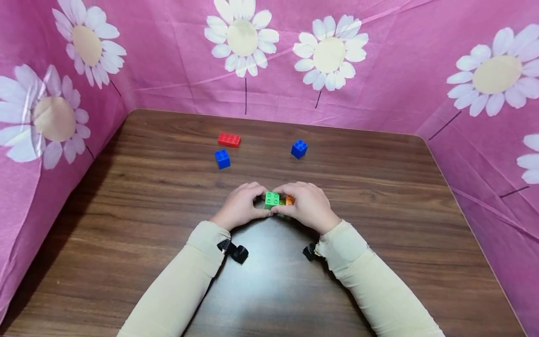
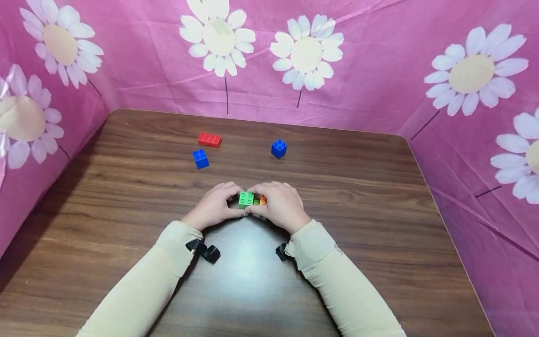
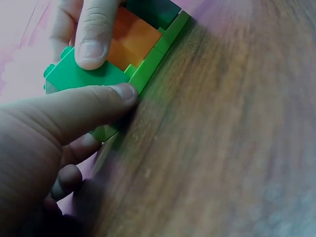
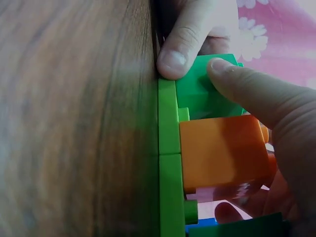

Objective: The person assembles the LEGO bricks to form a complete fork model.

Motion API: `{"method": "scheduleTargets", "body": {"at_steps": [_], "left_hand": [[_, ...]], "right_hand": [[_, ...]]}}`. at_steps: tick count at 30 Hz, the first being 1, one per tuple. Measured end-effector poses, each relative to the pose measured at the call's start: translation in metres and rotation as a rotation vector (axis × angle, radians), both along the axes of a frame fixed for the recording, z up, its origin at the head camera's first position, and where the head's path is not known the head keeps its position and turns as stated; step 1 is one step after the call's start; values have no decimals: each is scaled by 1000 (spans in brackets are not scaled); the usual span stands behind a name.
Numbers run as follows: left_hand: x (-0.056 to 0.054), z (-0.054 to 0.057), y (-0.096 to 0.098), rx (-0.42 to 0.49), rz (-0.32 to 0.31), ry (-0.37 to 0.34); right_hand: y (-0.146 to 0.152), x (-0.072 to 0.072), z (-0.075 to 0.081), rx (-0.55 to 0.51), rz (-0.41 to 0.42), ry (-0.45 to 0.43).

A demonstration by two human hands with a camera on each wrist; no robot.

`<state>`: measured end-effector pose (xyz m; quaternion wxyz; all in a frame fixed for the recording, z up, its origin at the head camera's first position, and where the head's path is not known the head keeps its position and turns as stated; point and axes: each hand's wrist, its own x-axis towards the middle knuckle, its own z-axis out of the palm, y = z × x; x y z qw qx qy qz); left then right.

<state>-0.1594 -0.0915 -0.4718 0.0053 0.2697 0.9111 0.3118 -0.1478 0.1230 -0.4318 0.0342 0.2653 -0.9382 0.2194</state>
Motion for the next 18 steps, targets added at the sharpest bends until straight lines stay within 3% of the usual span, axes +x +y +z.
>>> {"method": "scheduleTargets", "body": {"at_steps": [8,12,18], "left_hand": [[-2,-1,1,17,14,6],[0,-2,1,5,14,-12],[0,0,2,10,7,-19]], "right_hand": [[3,-3,-2,2,40,37],[8,-3,3,-35,98,-35],[20,-6,12,-211,108,-151]]}}
